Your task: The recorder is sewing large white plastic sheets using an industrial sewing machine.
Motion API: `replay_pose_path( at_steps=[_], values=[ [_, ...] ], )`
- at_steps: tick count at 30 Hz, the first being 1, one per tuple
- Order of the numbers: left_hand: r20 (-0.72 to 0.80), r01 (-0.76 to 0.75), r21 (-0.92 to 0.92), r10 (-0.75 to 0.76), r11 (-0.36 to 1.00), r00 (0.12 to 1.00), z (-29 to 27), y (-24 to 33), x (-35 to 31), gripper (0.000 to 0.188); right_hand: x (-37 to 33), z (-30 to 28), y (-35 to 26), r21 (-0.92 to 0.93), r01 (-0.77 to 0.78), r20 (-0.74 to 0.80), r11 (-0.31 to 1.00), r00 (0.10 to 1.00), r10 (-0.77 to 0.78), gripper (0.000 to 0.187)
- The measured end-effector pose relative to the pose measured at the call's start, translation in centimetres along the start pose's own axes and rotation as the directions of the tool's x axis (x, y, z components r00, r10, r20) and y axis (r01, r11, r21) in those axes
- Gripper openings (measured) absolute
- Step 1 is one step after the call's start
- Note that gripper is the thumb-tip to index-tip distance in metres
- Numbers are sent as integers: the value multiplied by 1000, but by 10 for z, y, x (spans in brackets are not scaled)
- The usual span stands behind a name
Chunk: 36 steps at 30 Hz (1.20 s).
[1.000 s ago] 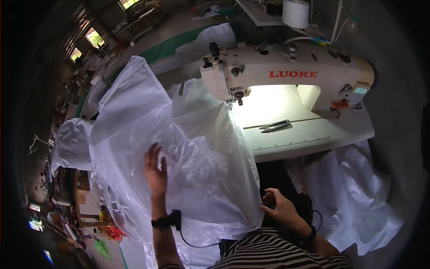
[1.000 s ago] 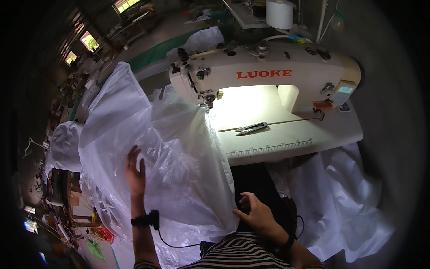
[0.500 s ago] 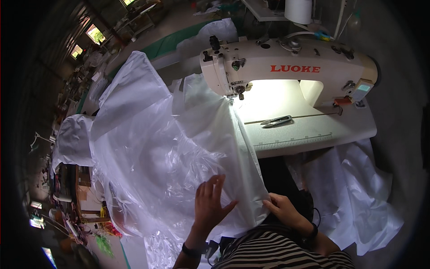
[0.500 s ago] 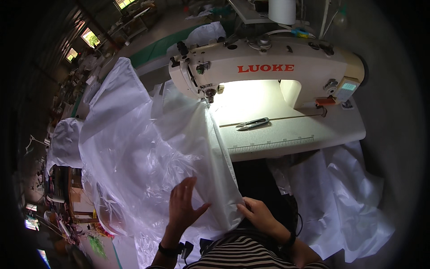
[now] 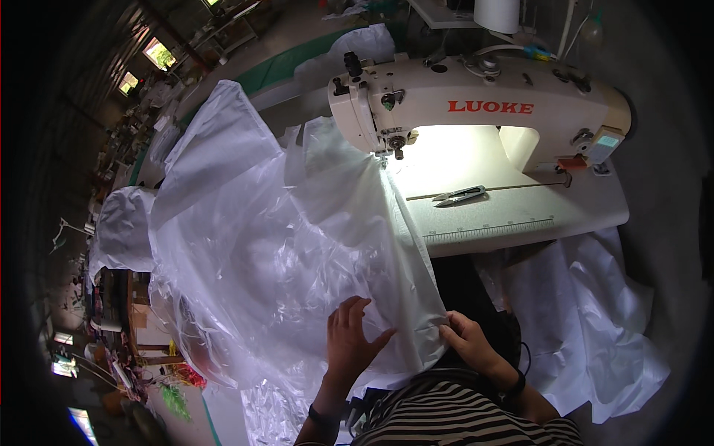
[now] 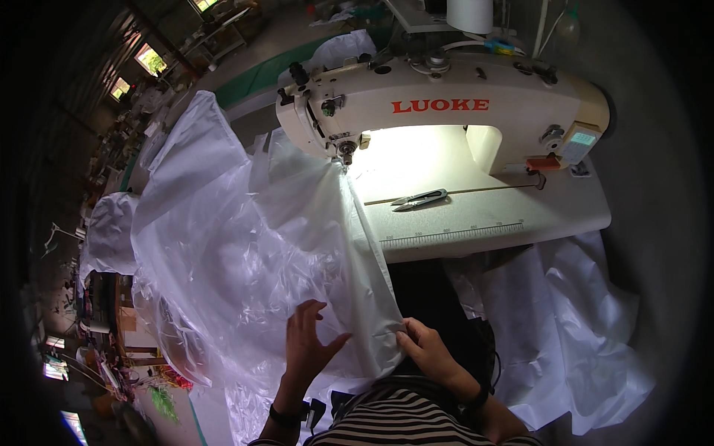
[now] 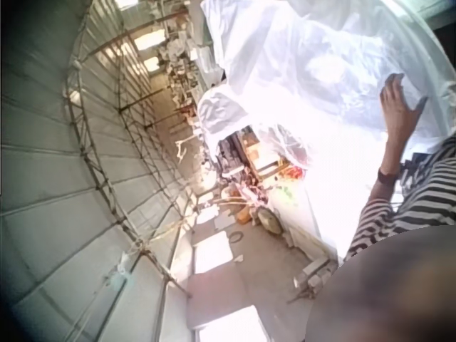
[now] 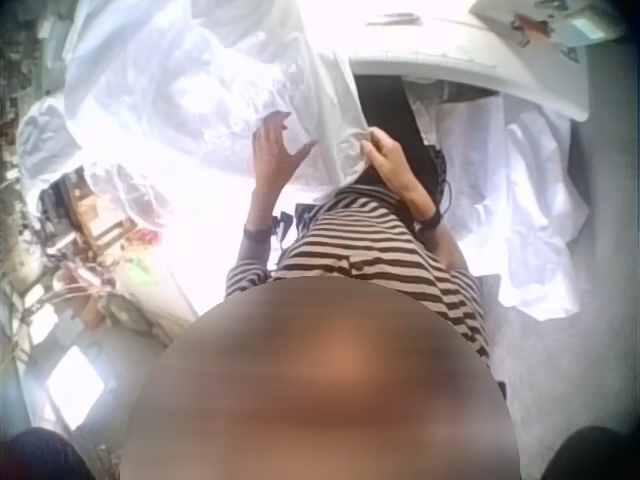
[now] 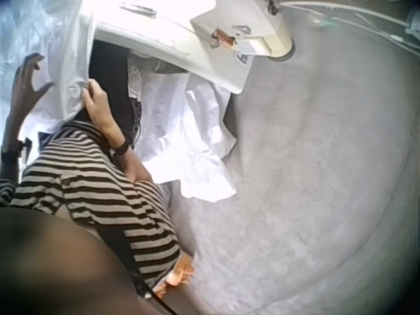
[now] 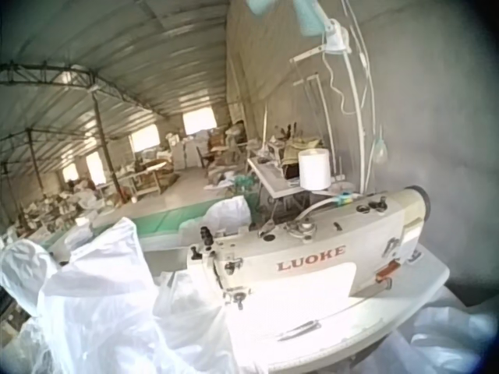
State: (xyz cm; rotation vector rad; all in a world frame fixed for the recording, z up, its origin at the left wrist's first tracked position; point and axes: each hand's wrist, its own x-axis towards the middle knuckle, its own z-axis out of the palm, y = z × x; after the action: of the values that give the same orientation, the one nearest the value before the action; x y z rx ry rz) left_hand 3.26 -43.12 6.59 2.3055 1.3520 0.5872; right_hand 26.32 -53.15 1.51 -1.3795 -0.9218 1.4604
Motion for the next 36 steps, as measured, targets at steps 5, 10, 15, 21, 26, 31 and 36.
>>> replay_pose_path(
  at_steps=[5, 10, 15, 21, 26, 31, 36],
  values=[
    [21, -23, 76, 21, 997, 1000, 40, -10, -4, 49, 3, -2, 2, -51, 38, -10, 998, 999, -38, 26],
    [-145, -35, -19, 32, 999, 989, 39, -15, -2, 18, 5, -5, 7, -66, 32, 11, 997, 999, -31, 24],
    [-73, -226, -400, 214, 888, 974, 8, 8, -12, 21, 6, -1, 13, 92, 9, -3, 996, 1000, -8, 24],
    [209, -317, -272, 377, 909, 902, 25, 37, -1, 20, 6, -3, 16, 76, 38, 5, 996, 999, -39, 22],
    [46, -285, -117, 291, 952, 955, 33, 47, -1, 16, 8, -7, 15, 1, 73, 6, 997, 997, -73, 22],
    [104, -331, 141, 319, 933, 942, 30, 44, 0, 11, 6, -5, 10, -40, 58, -4, 997, 998, -59, 23],
    [52, -387, -36, 388, 921, 920, 43, 48, 6, 7, 19, 6, -3, -71, 137, -89, 988, 986, -144, 39]
  ],
)
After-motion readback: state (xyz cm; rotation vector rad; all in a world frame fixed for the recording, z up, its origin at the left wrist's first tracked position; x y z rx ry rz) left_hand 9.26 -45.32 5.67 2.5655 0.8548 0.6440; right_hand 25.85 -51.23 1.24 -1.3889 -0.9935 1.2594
